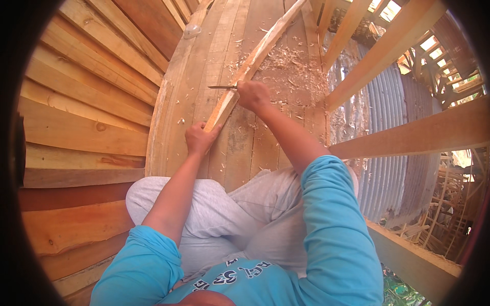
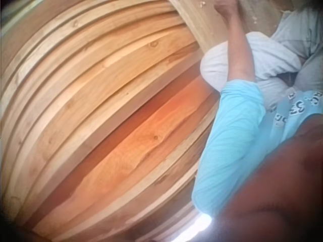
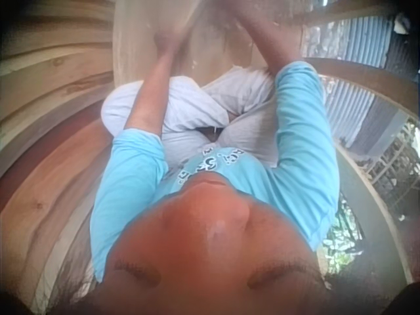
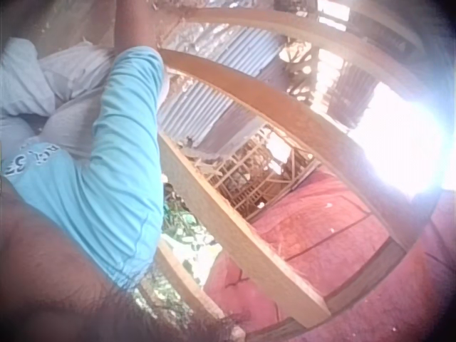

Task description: The person sits cross-legged on a wooden floor and uses a knife to carve a small rectangular piece of wood. They repeatedly shave thin layers off the wood, creating wood shavings that accumulate on the floor.

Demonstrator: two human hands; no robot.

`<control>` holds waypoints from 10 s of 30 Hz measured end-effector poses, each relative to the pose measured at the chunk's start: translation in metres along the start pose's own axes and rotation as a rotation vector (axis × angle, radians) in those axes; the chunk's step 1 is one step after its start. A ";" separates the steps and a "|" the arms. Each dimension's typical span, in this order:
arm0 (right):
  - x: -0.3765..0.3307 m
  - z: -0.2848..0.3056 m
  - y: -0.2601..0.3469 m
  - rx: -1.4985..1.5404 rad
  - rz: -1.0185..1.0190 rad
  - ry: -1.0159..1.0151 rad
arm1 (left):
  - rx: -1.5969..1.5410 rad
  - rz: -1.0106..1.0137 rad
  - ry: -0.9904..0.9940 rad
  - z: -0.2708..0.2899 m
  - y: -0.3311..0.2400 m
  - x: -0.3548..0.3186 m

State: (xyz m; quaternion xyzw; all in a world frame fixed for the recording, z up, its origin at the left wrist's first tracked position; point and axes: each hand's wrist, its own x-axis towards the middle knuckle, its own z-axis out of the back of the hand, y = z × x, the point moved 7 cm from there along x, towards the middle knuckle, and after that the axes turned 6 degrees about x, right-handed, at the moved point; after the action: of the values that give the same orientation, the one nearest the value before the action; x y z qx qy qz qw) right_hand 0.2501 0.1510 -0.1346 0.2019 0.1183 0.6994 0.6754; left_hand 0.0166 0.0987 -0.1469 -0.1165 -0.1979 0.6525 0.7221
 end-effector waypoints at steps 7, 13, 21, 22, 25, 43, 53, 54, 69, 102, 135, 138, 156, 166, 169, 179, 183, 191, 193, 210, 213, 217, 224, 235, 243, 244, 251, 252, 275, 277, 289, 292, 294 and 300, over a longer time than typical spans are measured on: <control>-0.012 -0.029 0.022 0.162 0.086 0.286 | 0.009 0.032 0.011 -0.003 0.001 -0.002; -0.018 -0.009 0.004 0.083 -0.111 -0.170 | 0.020 0.048 0.027 0.001 -0.003 -0.003; -0.016 -0.020 -0.014 0.059 -0.028 0.032 | 0.025 0.004 -0.008 -0.003 0.000 -0.003; -0.014 -0.018 -0.019 0.048 0.004 -0.024 | 0.025 0.021 0.001 -0.005 0.002 -0.003; -0.003 -0.007 -0.030 -0.017 -0.027 -0.027 | 0.030 0.041 0.017 -0.003 0.003 0.001; 0.001 0.005 -0.019 0.003 -0.179 0.078 | -0.016 0.036 0.022 0.004 0.000 0.004; 0.004 -0.006 -0.016 -0.085 -0.006 -0.104 | 0.031 -0.010 0.059 0.003 -0.002 0.009; 0.004 0.000 -0.009 -0.126 0.069 -0.154 | 0.053 -0.007 0.071 0.003 -0.001 0.008; 0.025 0.015 -0.034 0.199 -0.115 0.100 | 0.097 -0.026 -0.020 -0.004 -0.002 -0.001; 0.023 -0.003 -0.034 0.243 -0.359 0.184 | 0.099 -0.017 -0.035 -0.005 -0.001 -0.005; 0.014 0.017 -0.041 0.141 -0.283 0.232 | 0.103 -0.022 -0.023 -0.002 -0.008 -0.007; 0.015 0.007 -0.049 0.192 -0.289 0.120 | 0.085 -0.032 -0.031 -0.002 -0.005 -0.007; -0.011 0.009 -0.010 1.126 -0.474 1.023 | 0.058 -0.007 -0.005 -0.002 -0.009 -0.007; 0.012 0.095 -0.118 1.651 -0.641 -0.372 | 0.107 -0.026 -0.056 -0.009 0.000 -0.004; 0.018 0.064 -0.101 1.587 -0.718 -0.345 | 0.121 -0.041 -0.065 -0.008 0.000 -0.004; -0.007 0.152 -0.163 0.367 -0.681 -0.641 | 0.115 -0.015 -0.050 -0.005 0.002 -0.006; -0.039 0.174 -0.162 0.079 -0.771 -0.414 | 0.100 -0.030 -0.047 -0.003 -0.002 -0.006; -0.024 0.129 -0.171 -0.281 -0.544 -0.464 | 0.095 -0.012 -0.022 -0.006 -0.004 -0.005; -0.025 0.125 -0.162 -0.225 -0.524 -0.439 | 0.096 -0.010 -0.017 -0.005 -0.002 -0.005; -0.030 0.071 -0.132 0.098 -0.587 -0.177 | 0.092 0.006 -0.014 -0.005 -0.003 -0.005; -0.033 0.061 -0.145 0.084 -0.578 -0.169 | 0.061 0.011 0.004 -0.007 -0.005 -0.005; -0.032 0.045 -0.149 0.088 -0.471 -0.030 | 0.070 0.000 0.000 -0.007 -0.003 -0.004; -0.032 0.051 -0.162 -0.053 -0.625 -0.141 | 0.094 -0.017 -0.028 -0.005 -0.002 -0.004; -0.032 0.072 -0.163 -0.120 -0.738 -0.224 | 0.098 0.017 0.020 -0.004 -0.001 -0.005; -0.038 0.060 -0.166 -0.004 -0.641 -0.115 | 0.087 0.002 -0.012 -0.004 -0.002 -0.004; -0.045 0.068 -0.177 -0.027 -0.736 -0.182 | 0.090 -0.008 -0.015 -0.004 -0.003 -0.004; -0.051 0.082 -0.189 -0.159 -0.966 -0.404 | 0.098 0.008 0.019 -0.008 -0.008 -0.003; -0.044 0.082 -0.172 -0.134 -0.984 -0.449 | 0.097 0.022 0.031 -0.008 -0.005 -0.003; -0.035 -0.044 0.042 -0.008 0.003 0.014 | 0.043 0.029 0.033 -0.010 0.003 -0.007; -0.015 -0.013 0.011 -0.055 -0.174 -0.029 | 0.039 0.002 0.016 -0.006 0.001 -0.007; -0.014 -0.009 -0.007 0.018 -0.297 0.040 | 0.066 -0.040 -0.026 -0.006 -0.006 -0.004; -0.029 -0.024 0.036 0.010 -0.202 0.131 | 0.075 -0.015 -0.021 -0.004 -0.005 -0.006; -0.030 -0.028 0.049 -0.029 -0.101 0.220 | 0.087 -0.009 -0.011 -0.001 -0.005 -0.005; -0.015 -0.027 -0.022 0.076 -0.294 -0.163 | 0.066 -0.062 -0.032 -0.007 -0.013 -0.002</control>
State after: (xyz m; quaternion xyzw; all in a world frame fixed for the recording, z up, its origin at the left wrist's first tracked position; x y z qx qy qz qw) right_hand 0.2584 0.1400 -0.1704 0.2640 0.1179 0.5693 0.7696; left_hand 0.0313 0.0956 -0.1474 -0.0756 -0.1914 0.6378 0.7422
